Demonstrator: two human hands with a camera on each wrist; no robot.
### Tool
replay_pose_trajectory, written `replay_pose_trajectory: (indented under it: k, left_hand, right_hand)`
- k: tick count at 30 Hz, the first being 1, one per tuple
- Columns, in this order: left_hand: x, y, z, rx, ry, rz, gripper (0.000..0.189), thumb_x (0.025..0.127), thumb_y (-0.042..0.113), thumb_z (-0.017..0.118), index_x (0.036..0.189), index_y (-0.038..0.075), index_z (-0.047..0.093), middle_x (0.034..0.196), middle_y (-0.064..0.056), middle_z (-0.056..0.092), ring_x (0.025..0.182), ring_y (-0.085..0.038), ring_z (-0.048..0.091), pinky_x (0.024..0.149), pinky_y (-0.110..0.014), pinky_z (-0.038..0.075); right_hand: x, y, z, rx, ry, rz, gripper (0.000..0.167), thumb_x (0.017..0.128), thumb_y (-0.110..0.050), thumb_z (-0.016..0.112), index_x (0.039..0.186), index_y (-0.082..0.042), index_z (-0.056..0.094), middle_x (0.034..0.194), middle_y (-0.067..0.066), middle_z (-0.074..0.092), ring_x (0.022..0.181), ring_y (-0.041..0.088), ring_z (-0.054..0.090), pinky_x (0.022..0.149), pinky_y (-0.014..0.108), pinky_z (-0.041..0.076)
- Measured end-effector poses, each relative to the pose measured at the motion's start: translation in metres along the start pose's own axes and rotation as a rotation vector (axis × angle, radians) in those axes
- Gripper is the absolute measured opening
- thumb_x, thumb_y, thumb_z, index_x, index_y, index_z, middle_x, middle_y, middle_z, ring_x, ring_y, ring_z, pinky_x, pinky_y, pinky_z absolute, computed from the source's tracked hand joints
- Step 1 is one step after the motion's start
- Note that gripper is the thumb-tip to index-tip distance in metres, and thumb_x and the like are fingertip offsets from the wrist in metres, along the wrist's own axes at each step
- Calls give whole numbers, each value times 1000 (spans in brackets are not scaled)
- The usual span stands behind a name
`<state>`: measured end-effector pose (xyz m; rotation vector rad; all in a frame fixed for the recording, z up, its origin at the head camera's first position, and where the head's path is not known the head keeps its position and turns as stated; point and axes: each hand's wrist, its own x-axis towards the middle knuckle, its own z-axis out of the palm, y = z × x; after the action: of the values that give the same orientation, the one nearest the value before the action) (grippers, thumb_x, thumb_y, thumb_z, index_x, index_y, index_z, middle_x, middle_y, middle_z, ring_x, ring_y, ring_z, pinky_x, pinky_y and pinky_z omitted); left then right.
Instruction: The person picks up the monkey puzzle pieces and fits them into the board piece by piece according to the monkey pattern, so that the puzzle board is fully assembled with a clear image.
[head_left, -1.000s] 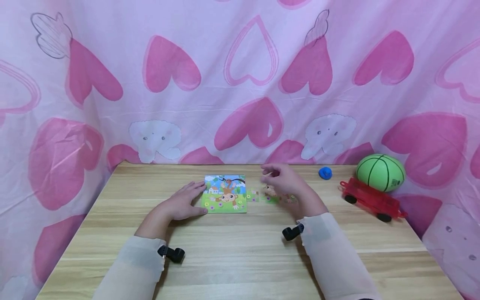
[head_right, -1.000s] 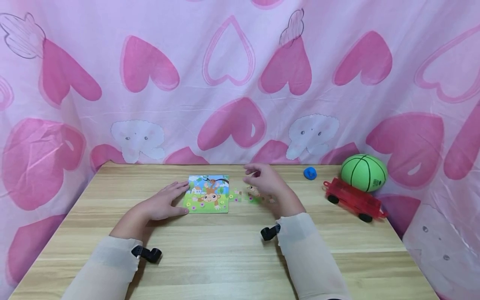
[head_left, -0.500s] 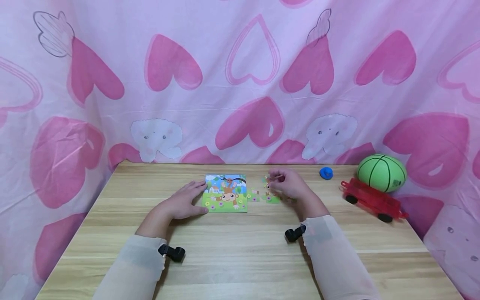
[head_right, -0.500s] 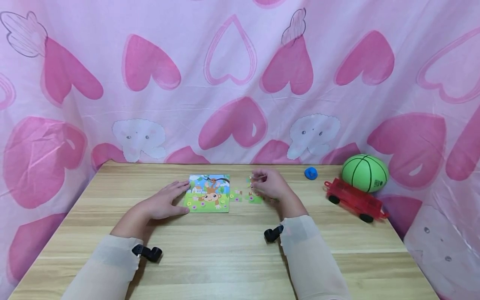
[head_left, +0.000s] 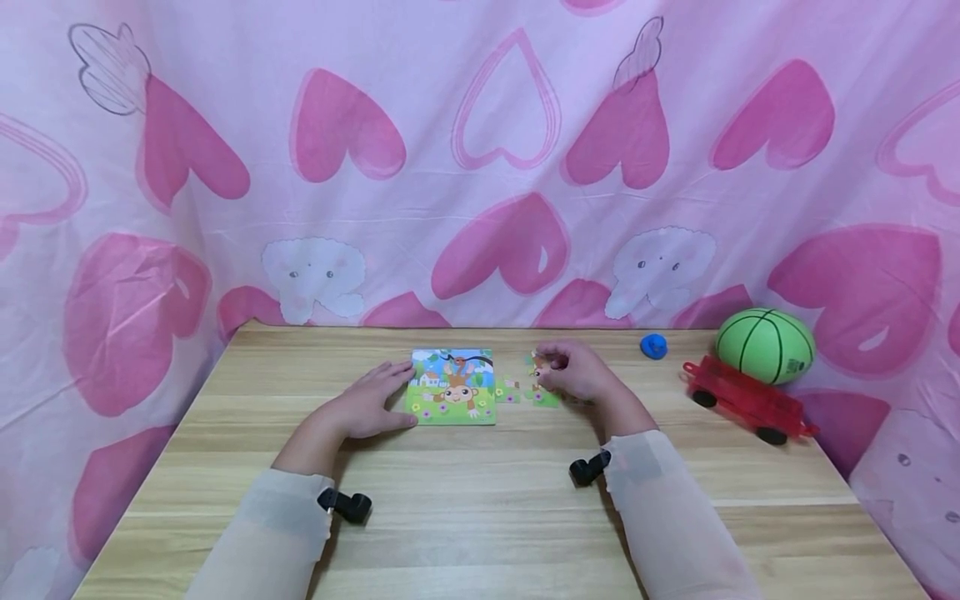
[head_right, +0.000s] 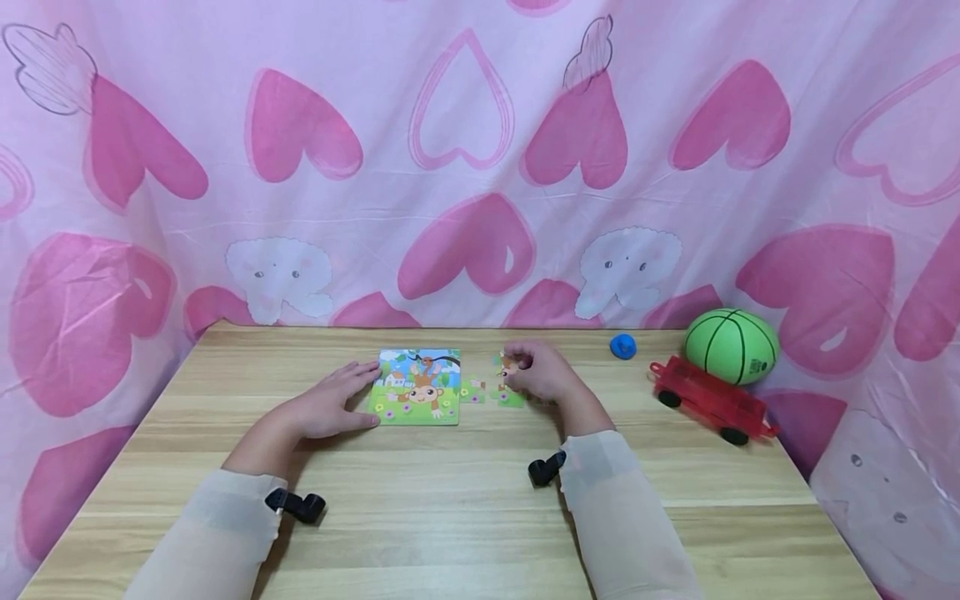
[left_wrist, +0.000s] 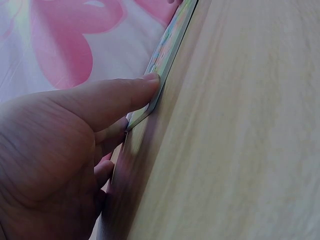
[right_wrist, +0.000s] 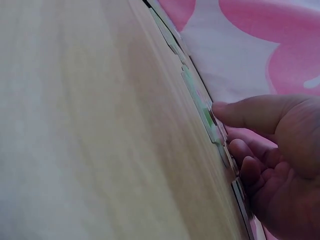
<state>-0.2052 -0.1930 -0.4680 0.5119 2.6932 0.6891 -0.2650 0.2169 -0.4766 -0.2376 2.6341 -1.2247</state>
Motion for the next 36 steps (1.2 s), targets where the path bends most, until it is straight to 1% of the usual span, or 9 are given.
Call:
replay_pose_trajectory:
  k: [4, 8, 12, 15, 19, 23, 27, 31, 36]
  left_hand:
    - [0, 1, 0, -7, -4, -3, 92, 96, 50, 76, 170, 19, 31, 182, -2, 21, 169, -41, 7, 134, -70, 14]
    - [1, 2, 0, -8, -4, -2, 92, 96, 50, 76, 170, 19, 31, 182, -3, 21, 170, -41, 7, 134, -70, 15]
    - [1, 2, 0, -4, -6, -3, 93, 96, 50, 76, 170, 18, 31, 182, -3, 21, 170, -41, 7, 134, -69, 15]
    - [1, 2, 0, -6, -5, -6, 93, 96, 50, 76, 171, 18, 31, 182, -2, 20, 170, -40, 7, 134, -69, 14]
    - [0, 2, -1, -6, -1, -8, 93, 96, 50, 76, 170, 19, 31, 182, -2, 20, 170, -40, 7, 134, -70, 14]
    - [0, 2, -1, -1, -1, -9, 93, 96, 50, 76, 170, 19, 31, 182, -2, 21, 170, -40, 7, 134, -69, 15]
    - [1, 1, -1, 2, -3, -11, 93, 96, 51, 76, 170, 19, 31, 182, -3, 20, 170, -40, 7, 134, -70, 14]
    - [1, 1, 0, -4, -5, -16, 93, 96, 51, 76, 171, 19, 31, 182, -2, 20, 170, -40, 7, 134, -70, 14]
    - [1, 1, 1, -1, 0, -11, 93, 95, 51, 76, 170, 19, 32, 181, -3, 21, 170, -40, 8, 134, -70, 15]
  right_hand:
    - [2, 2, 1, -43, 4, -17, 50, 96, -14, 80, 144, -15, 67, 134, 12, 65, 114, 27, 58, 84, 31, 55]
    - [3, 0, 2, -51, 12, -4, 48, 96, -13, 79, 143, -15, 68, 136, 10, 65, 115, 26, 58, 89, 31, 53]
    - [2, -3, 2, -44, 21, 28, 50, 96, -12, 80, 144, -18, 68, 132, 10, 63, 112, 26, 56, 86, 32, 54]
    - [1, -5, 2, -52, 41, 34, 51, 96, -11, 80, 144, -20, 68, 128, 10, 61, 109, 27, 56, 81, 32, 54]
    - [0, -6, 2, -71, 84, 22, 51, 97, -9, 78, 145, -22, 67, 123, 10, 59, 107, 28, 56, 78, 31, 54]
    - [0, -7, 3, -67, 115, 17, 51, 98, -7, 76, 145, -23, 67, 122, 8, 58, 107, 27, 59, 80, 31, 56]
    - [0, -8, 3, -72, 123, -13, 51, 97, -7, 76, 146, -21, 66, 124, 8, 58, 106, 26, 61, 82, 33, 57]
    - [-1, -9, 3, -75, 124, -30, 55, 97, -6, 77, 148, -22, 65, 123, 9, 59, 106, 25, 61, 86, 33, 56]
    - [-3, -11, 3, -59, 138, -45, 55, 98, -6, 74, 150, -21, 63, 121, 9, 58, 105, 26, 58, 83, 33, 55]
